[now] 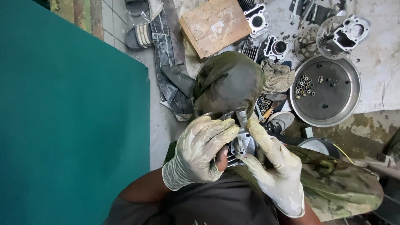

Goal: The person sits on the floor and cleans a metal engine cylinder head using a cloth and a small brush. They wipe the exterior and interior surfaces, then use the brush to clean small holes before wiping again.

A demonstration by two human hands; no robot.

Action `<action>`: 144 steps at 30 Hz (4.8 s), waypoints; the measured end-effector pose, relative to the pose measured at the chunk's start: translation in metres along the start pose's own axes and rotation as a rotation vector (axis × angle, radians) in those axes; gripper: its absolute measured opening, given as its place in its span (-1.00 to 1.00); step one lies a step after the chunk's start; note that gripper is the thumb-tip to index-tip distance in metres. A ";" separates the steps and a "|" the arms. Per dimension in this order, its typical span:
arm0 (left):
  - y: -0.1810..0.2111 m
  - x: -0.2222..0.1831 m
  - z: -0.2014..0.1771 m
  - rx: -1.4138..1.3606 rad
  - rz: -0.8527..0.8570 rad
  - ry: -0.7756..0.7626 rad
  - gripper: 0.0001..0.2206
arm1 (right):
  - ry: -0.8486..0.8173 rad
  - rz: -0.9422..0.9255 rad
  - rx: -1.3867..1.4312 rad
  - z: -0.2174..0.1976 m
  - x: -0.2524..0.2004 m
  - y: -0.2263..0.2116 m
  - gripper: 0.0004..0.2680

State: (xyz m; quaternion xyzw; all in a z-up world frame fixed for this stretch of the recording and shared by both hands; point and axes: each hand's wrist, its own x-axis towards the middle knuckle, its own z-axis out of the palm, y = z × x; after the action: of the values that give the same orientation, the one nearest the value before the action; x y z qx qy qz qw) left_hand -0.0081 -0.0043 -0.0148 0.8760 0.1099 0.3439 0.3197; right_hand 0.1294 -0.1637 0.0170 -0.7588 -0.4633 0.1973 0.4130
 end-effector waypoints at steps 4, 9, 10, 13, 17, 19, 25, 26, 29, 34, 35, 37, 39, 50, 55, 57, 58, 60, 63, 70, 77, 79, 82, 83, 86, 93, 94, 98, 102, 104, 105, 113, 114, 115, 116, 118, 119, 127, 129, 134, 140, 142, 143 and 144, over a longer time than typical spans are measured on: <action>-0.001 0.002 -0.002 -0.014 0.018 -0.024 -0.67 | -0.006 0.013 0.004 0.000 0.000 -0.002 -0.56; -0.002 0.000 0.000 0.000 0.011 0.001 -0.67 | 0.003 0.028 -0.070 0.001 0.002 -0.007 -0.49; -0.001 0.001 -0.001 -0.002 0.012 -0.001 -0.67 | 0.005 0.030 -0.071 0.000 0.002 -0.006 -0.49; 0.001 0.004 -0.004 -0.008 0.007 -0.008 -0.69 | 0.015 0.000 -0.128 0.000 0.000 -0.004 -0.48; 0.000 0.005 -0.006 -0.043 0.023 -0.027 -0.70 | 0.006 0.041 -0.193 0.003 -0.001 -0.004 -0.47; -0.001 0.006 -0.005 -0.040 0.023 -0.027 -0.70 | 0.012 0.051 -0.216 0.005 -0.002 -0.003 -0.46; -0.001 0.004 -0.003 -0.021 -0.003 -0.004 -0.69 | 0.005 0.051 -0.358 0.006 -0.002 -0.007 -0.49; -0.001 0.003 -0.002 -0.054 -0.005 0.015 -0.68 | 0.028 0.061 -0.310 0.007 -0.003 -0.007 -0.49; 0.003 0.006 0.000 -0.076 -0.003 0.061 -0.64 | 0.042 0.058 -0.251 0.005 -0.004 -0.008 -0.49; 0.003 0.002 0.004 -0.023 -0.002 0.049 -0.61 | 0.088 0.111 -0.185 0.008 -0.006 -0.008 -0.47; 0.003 0.002 0.004 -0.019 -0.004 0.045 -0.61 | 0.095 0.082 -0.204 0.008 -0.005 -0.009 -0.48; 0.003 0.002 0.004 -0.018 -0.006 0.041 -0.61 | 0.103 0.056 -0.226 0.008 -0.004 -0.010 -0.50; 0.003 0.001 0.004 -0.040 -0.027 0.035 -0.60 | 0.077 0.023 -0.038 0.007 -0.001 -0.010 -0.49; 0.002 0.003 0.001 -0.055 -0.026 0.012 -0.69 | -0.010 -0.079 -0.533 -0.004 -0.008 -0.002 -0.59; -0.001 0.003 0.003 -0.081 -0.013 0.063 -0.68 | -0.032 -0.062 -0.279 -0.010 0.003 -0.011 -0.62; 0.000 0.005 0.002 -0.057 -0.022 0.047 -0.70 | -0.153 -0.133 -0.295 -0.015 0.004 -0.004 -0.62; 0.001 0.006 0.001 -0.059 -0.020 0.044 -0.70 | -0.151 -0.130 -0.296 -0.016 0.003 -0.005 -0.62; 0.002 0.007 0.001 -0.063 -0.008 0.054 -0.72 | -0.207 -0.019 -0.336 -0.018 0.002 -0.006 -0.63; 0.002 0.004 0.002 -0.060 -0.011 0.023 -0.70 | -0.070 -0.119 -0.142 -0.012 0.008 -0.014 -0.55; 0.001 0.003 0.003 -0.050 -0.024 0.037 -0.67 | 0.018 -0.148 -0.057 -0.020 0.007 -0.016 -0.67; 0.001 0.001 0.004 -0.060 -0.029 0.030 -0.64 | -0.199 -0.160 -0.363 -0.033 0.006 -0.012 -0.63; 0.000 0.000 0.003 -0.060 -0.027 0.032 -0.59 | -0.217 -0.196 -0.351 -0.033 0.008 -0.011 -0.63; 0.001 0.001 0.001 -0.062 -0.007 0.015 -0.60 | -0.221 -0.183 -0.376 -0.034 0.010 -0.013 -0.61; 0.001 0.002 0.001 -0.060 0.011 0.040 -0.66 | -0.219 -0.203 -0.351 -0.034 0.011 -0.014 -0.61; -0.001 -0.003 0.005 -0.047 0.032 0.070 -0.71 | -0.200 -0.083 -0.298 -0.030 0.008 -0.020 -0.57; 0.001 -0.004 0.004 0.011 0.011 0.049 -0.70 | 0.136 0.089 -0.212 -0.004 -0.008 -0.011 -0.50; 0.001 -0.003 0.003 0.011 0.012 0.048 -0.70 | 0.138 0.090 -0.211 -0.001 -0.009 -0.007 -0.50; -0.001 -0.003 0.002 -0.043 0.016 0.053 -0.71 | 0.114 0.014 -0.146 0.003 -0.015 -0.001 -0.51; -0.002 -0.004 0.004 -0.098 0.016 0.079 -0.72 | 0.061 0.007 -0.117 0.002 -0.010 -0.001 -0.58; -0.002 -0.003 0.004 -0.108 0.011 0.088 -0.72 | 0.051 0.002 -0.194 0.000 -0.009 -0.002 -0.58; -0.001 -0.002 0.004 -0.120 0.010 0.093 -0.72 | 0.045 -0.002 -0.271 -0.001 -0.008 -0.003 -0.58; -0.003 -0.001 0.005 -0.102 0.004 0.087 -0.70 | 0.019 0.011 -0.295 -0.002 -0.012 0.003 -0.55; -0.003 -0.002 0.006 -0.104 0.011 0.096 -0.71 | 0.022 0.009 -0.306 -0.002 -0.012 0.003 -0.55; -0.004 -0.001 0.005 -0.106 0.010 0.093 -0.71 | 0.022 0.012 -0.305 -0.002 -0.011 0.002 -0.55; -0.004 -0.001 0.004 -0.102 0.020 0.084 -0.71 | 0.012 0.021 -0.291 -0.002 -0.010 0.002 -0.56; -0.005 -0.001 0.002 -0.104 0.035 0.070 -0.71 | 0.009 0.034 -0.279 -0.002 -0.007 0.001 -0.56; -0.005 -0.001 0.002 -0.093 0.037 0.070 -0.70 | -0.005 -0.008 -0.259 -0.002 -0.005 0.000 -0.57; -0.004 -0.002 -0.003 -0.068 0.014 0.058 -0.72 | 0.014 0.115 -0.038 -0.001 -0.006 -0.004 -0.55; -0.003 0.000 -0.005 -0.055 0.005 0.032 -0.71 | 0.054 0.173 0.055 0.004 -0.012 0.000 -0.55; -0.004 -0.004 -0.003 -0.078 0.006 0.034 -0.72 | 0.102 0.028 -0.015 0.011 -0.008 0.003 -0.59; -0.006 -0.006 0.000 -0.065 0.000 0.037 -0.74 | 0.064 -0.010 -0.115 0.014 -0.006 0.012 -0.61; -0.007 -0.007 -0.001 -0.067 -0.001 0.028 -0.74 | 0.045 0.035 -0.115 0.014 -0.005 0.012 -0.60; -0.007 -0.007 -0.002 -0.065 0.000 0.014 -0.73 | 0.034 0.019 -0.124 0.013 -0.002 0.010 -0.58; -0.008 -0.008 -0.003 -0.063 0.002 0.000 -0.72 | 0.023 0.004 -0.134 0.013 0.000 0.009 -0.57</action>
State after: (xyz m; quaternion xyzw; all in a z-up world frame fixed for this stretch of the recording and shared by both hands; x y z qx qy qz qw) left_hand -0.0157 -0.0001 -0.0223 0.8655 0.0981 0.3477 0.3469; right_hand 0.1256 -0.1602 0.0024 -0.7879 -0.4693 0.1577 0.3663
